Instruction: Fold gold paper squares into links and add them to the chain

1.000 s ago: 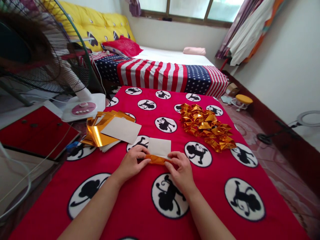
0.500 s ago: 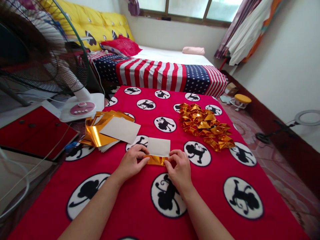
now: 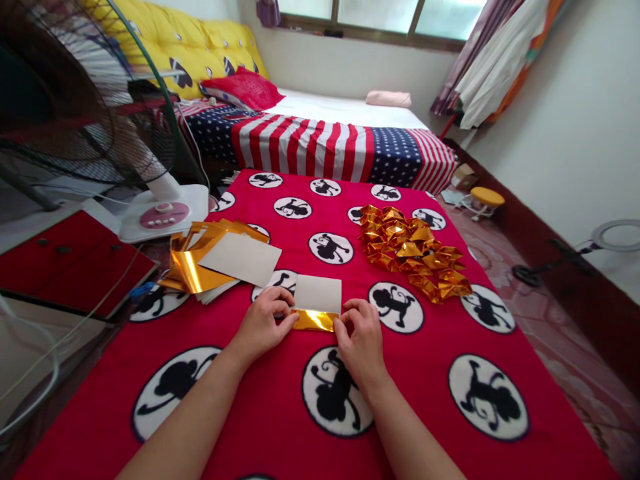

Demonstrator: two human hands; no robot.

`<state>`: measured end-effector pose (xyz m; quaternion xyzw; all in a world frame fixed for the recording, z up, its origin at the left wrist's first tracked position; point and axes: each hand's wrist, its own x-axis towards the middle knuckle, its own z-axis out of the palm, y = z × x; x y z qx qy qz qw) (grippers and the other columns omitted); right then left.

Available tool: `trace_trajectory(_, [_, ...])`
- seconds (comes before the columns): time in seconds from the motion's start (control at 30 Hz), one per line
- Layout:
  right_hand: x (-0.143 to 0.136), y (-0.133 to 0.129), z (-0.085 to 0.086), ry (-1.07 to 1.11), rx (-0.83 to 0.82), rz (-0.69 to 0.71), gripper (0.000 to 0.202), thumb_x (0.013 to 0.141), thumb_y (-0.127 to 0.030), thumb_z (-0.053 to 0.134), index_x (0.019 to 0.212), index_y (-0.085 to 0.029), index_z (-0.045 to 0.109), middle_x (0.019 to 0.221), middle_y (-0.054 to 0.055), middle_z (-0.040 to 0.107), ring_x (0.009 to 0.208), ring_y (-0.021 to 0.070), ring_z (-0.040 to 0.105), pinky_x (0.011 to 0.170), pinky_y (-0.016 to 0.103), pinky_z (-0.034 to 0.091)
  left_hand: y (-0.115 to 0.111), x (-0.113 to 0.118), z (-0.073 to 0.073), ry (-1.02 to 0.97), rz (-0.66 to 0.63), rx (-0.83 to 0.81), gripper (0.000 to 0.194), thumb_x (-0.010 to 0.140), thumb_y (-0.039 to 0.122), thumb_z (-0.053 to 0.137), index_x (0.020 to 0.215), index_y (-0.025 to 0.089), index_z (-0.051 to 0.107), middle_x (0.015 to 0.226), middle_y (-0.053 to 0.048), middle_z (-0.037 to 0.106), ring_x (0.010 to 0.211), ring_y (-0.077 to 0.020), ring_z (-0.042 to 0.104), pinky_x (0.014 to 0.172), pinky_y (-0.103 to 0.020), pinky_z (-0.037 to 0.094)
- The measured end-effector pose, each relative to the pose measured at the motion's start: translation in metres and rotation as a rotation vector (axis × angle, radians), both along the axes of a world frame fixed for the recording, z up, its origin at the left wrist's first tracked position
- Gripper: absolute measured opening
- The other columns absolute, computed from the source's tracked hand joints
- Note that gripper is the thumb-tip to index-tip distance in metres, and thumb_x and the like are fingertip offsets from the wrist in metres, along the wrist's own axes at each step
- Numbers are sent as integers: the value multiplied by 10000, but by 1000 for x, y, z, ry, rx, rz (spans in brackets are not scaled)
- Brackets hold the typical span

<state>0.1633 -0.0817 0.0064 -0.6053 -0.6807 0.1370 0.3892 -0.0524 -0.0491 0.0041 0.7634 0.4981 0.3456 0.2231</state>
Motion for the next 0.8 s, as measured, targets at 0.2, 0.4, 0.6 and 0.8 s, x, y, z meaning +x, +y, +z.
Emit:
trace_trajectory(0.2, [-2, 2, 1, -24, -15, -17, 190, 827, -71, 530, 682, -193, 547, 953, 60, 578, 924, 223, 493, 862, 394, 400, 1, 1, 1, 22, -7, 5, 281, 836, 195, 613, 560, 172, 562, 899, -40, 631, 883, -176, 580, 798, -317, 456])
trace_trajectory(0.4, [-5, 3, 0, -93, -19, -40, 195, 816, -57, 530, 673, -190, 526, 931, 60, 566, 911, 225, 484, 864, 405, 394, 1, 4, 2, 34, 2, 18, 275, 832, 184, 611, 563, 167, 558, 888, -45, 623, 868, -178, 570, 788, -334, 454])
trace_trajectory(0.6, [-6, 1, 1, -113, -9, -35, 195, 813, -54, 530, 679, -194, 509, 939, 65, 555, 924, 230, 472, 868, 412, 400, 1, 5, 1, 36, 22, 35, 260, 802, 173, 633, 553, 171, 559, 849, -38, 613, 827, -171, 565, 765, -330, 452])
trace_trajectory(0.8, [-6, 1, 0, -110, -5, -36, 202, 822, -56, 522, 677, -194, 503, 947, 69, 553, 930, 233, 466, 873, 420, 400, 1, 4, -2, 32, 38, 42, 269, 805, 193, 641, 549, 172, 560, 849, -38, 597, 838, -172, 562, 773, -326, 443])
